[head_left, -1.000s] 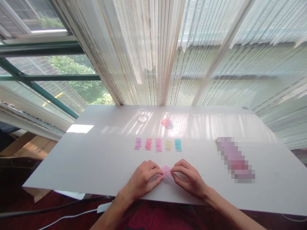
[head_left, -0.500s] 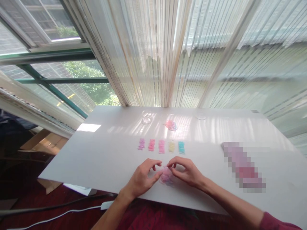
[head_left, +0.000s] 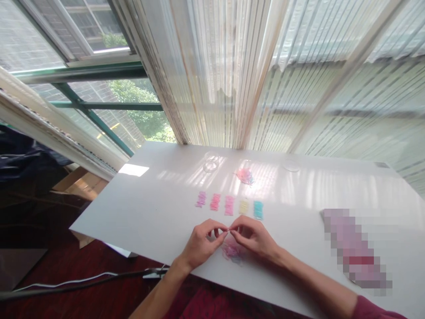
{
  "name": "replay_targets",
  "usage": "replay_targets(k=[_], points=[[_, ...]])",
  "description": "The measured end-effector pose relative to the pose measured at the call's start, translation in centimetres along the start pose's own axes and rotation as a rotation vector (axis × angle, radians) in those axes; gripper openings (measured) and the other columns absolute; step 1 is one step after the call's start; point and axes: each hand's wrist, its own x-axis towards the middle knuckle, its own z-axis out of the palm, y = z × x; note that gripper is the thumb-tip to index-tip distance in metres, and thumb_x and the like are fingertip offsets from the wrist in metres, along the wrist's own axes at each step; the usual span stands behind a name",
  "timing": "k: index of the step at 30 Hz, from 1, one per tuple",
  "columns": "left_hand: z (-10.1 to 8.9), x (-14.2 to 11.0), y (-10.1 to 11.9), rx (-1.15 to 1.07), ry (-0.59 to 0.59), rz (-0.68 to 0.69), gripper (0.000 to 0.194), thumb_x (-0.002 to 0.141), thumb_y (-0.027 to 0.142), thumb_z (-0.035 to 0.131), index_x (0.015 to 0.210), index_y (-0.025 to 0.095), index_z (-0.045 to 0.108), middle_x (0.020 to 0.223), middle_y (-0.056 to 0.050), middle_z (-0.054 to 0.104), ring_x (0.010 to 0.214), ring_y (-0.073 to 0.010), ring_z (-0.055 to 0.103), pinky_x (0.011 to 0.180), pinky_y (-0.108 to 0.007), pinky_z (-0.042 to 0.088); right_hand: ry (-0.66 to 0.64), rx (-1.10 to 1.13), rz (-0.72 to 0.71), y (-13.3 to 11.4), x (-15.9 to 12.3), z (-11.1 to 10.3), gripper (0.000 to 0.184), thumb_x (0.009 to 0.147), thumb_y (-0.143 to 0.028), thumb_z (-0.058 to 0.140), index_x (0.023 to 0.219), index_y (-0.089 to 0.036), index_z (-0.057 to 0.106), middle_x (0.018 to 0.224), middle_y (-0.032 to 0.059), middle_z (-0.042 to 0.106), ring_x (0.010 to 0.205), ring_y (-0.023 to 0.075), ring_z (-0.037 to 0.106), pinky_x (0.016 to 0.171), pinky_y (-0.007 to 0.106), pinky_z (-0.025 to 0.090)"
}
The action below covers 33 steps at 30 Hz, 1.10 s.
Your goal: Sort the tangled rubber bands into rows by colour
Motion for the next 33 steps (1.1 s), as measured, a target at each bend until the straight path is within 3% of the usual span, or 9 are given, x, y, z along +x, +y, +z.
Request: replay_targets(k=[33], points=[[1.01, 0.45, -0.83, -0.008, 0.020, 0.064, 0.006, 0.088, 0.018, 0.072, 0.088, 0.019, 0.078, 0.071, -0.002, 0.074, 0.059, -0.0127, 0.061, 0.059, -0.024, 0.053, 0.066, -0.089, 0.084, -0.49, -0.67, -0.31, 0.022, 0.101, -0.031, 0.057, 0.085, -0.020, 0.069, 0.071, 0.0020, 0.068, 0.058, 0.0140, 0.060, 0.054, 0.024, 0.048]])
